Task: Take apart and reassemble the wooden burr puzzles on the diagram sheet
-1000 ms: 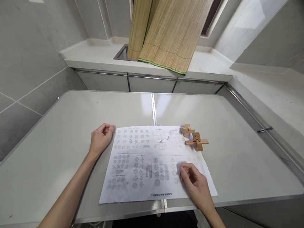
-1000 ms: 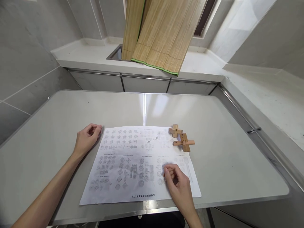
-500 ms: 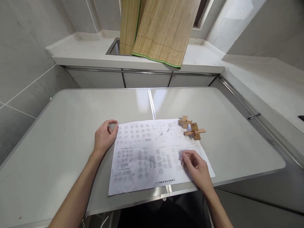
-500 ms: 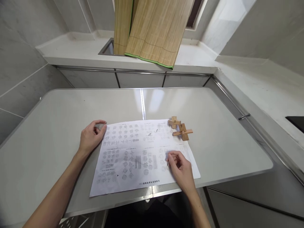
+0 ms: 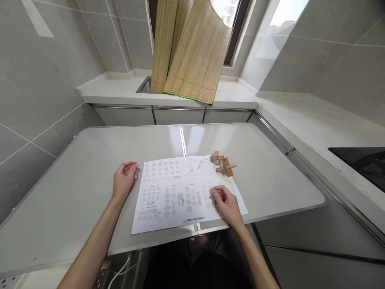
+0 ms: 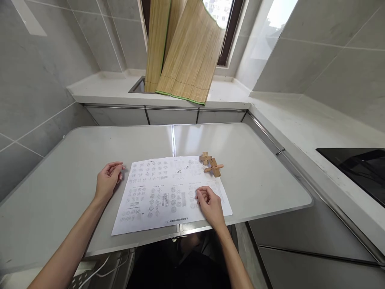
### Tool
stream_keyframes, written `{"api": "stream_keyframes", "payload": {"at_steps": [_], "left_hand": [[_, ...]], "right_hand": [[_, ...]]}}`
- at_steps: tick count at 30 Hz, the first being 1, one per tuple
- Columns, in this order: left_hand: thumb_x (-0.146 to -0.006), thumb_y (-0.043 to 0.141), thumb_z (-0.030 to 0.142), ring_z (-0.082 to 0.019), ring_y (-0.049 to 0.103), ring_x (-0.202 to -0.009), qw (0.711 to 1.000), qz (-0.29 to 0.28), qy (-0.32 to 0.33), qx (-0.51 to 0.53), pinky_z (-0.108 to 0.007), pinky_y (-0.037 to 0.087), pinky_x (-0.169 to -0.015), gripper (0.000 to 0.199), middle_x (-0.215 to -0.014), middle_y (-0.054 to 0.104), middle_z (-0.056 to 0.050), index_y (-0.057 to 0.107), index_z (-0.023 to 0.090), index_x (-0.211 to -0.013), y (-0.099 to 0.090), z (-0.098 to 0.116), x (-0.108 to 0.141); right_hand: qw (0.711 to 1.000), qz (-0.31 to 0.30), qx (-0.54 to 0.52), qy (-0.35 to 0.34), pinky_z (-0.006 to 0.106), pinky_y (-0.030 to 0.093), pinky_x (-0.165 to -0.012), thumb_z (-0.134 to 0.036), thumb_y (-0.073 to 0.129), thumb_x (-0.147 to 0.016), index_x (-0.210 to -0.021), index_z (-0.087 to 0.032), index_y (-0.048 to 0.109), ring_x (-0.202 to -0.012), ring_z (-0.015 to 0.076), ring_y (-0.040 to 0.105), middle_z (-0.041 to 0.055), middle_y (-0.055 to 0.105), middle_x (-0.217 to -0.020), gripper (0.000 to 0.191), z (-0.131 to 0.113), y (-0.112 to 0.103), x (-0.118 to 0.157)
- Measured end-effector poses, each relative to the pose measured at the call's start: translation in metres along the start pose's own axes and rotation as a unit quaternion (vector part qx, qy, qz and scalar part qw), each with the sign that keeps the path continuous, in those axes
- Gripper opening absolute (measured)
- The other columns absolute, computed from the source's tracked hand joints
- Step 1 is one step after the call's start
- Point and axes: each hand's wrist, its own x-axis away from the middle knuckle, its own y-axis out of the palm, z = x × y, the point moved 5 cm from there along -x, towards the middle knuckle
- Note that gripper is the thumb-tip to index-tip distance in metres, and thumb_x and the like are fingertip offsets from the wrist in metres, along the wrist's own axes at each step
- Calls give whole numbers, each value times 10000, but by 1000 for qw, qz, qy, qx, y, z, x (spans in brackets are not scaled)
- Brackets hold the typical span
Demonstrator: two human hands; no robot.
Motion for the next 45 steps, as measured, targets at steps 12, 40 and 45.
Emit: {"api": "stream_keyframes", "payload": {"at_steps": [12,40,45], "left_hand": [[-854,677,435,-166,590,-699,996,-20,20,-85,-276,477,-726,295,-716,635,14,716,200,-1028,7,-3,-2],[-887,648,458,-159,526,-677,989,-28,10,-146,-274,432,-681,276,-710,590,21,728,219,-1000,10,7,6],[-876,650,466,-157,518,-663,989,-23,11,-148,-271,429,-666,282,-705,589,22,727,220,-992,10,9,6]], "right_hand": [[1000,12,-19,17,313,508,-686,-646,633,-974,-1001,-210,694,-702,201,627,65,744,-827,441,5,-2,0],[999,-3,37,27,303,496,-659,-567,602,-1004,-944,-217,675,-679,192,596,26,663,-754,363,1,-1,1],[997,-2,68,20,296,481,-629,-552,581,-1012,-941,-215,669,-665,188,566,20,640,-737,355,-4,1,1]]}}
